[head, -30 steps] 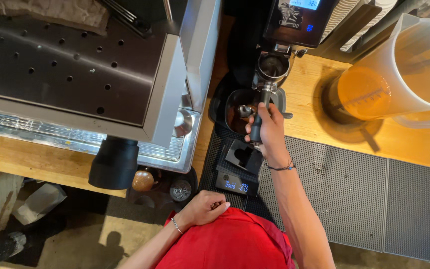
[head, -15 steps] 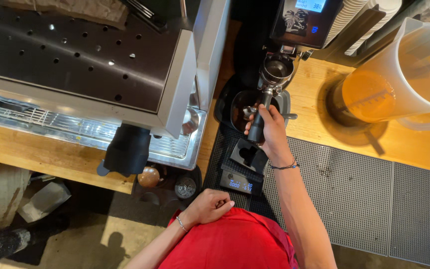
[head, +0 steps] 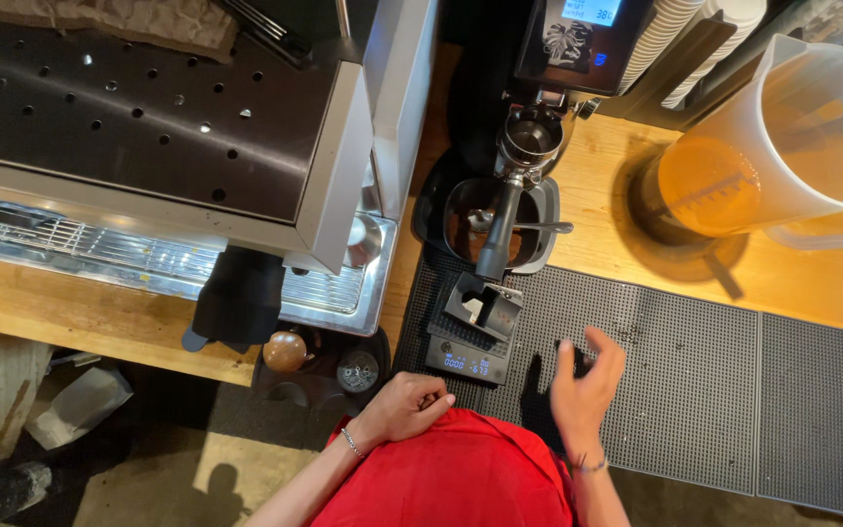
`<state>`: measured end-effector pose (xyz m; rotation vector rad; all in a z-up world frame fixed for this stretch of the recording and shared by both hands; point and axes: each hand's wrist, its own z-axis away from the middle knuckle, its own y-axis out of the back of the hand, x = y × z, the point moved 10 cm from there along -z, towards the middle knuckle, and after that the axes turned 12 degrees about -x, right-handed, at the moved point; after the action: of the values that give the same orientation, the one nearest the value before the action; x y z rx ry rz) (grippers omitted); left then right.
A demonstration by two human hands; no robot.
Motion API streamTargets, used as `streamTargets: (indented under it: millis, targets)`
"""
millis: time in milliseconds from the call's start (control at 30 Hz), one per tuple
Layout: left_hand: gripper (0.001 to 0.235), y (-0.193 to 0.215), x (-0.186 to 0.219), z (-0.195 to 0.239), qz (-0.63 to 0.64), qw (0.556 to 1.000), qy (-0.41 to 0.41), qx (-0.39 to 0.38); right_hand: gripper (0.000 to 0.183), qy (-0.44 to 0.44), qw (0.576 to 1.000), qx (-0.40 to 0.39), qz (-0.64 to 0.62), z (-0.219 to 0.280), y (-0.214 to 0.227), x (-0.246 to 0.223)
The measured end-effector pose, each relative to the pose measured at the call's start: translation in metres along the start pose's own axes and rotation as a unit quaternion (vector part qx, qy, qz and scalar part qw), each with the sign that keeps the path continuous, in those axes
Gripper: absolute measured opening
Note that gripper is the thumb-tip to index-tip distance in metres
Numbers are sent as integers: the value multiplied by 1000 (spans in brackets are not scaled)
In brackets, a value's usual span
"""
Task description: The person prepares espresso by tamping coffee grounds in a portafilter, wiping the portafilter with a cloth, and adding more grounds with a spoon. They then lock the portafilter into the espresso machine and later remove it to repeat the process.
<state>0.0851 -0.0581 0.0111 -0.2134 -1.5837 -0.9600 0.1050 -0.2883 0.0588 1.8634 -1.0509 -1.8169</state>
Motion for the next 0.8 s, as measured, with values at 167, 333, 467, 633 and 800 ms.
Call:
streamTargets:
  millis: [167,333,467,633,800]
  targets:
    - [22,1,5,1,-9,1000,-10,18,32,84,987,-59,127,60,-29,26]
    - [17,-9,4,3,-42,999,-5,17,29,54,981,-6,186,63,-21,11]
    - [20,-8,26,11,-170,977,-102,81,35,111,966,-8,235,65,-25,-2]
    - [26,-25,37,15,-304,938,-146,78,46,245,940,-109,212,83,-46,-24]
    - [43,-49,29,17,-367,914,-171,8,80,257,911,-189,259,89,-64,-15]
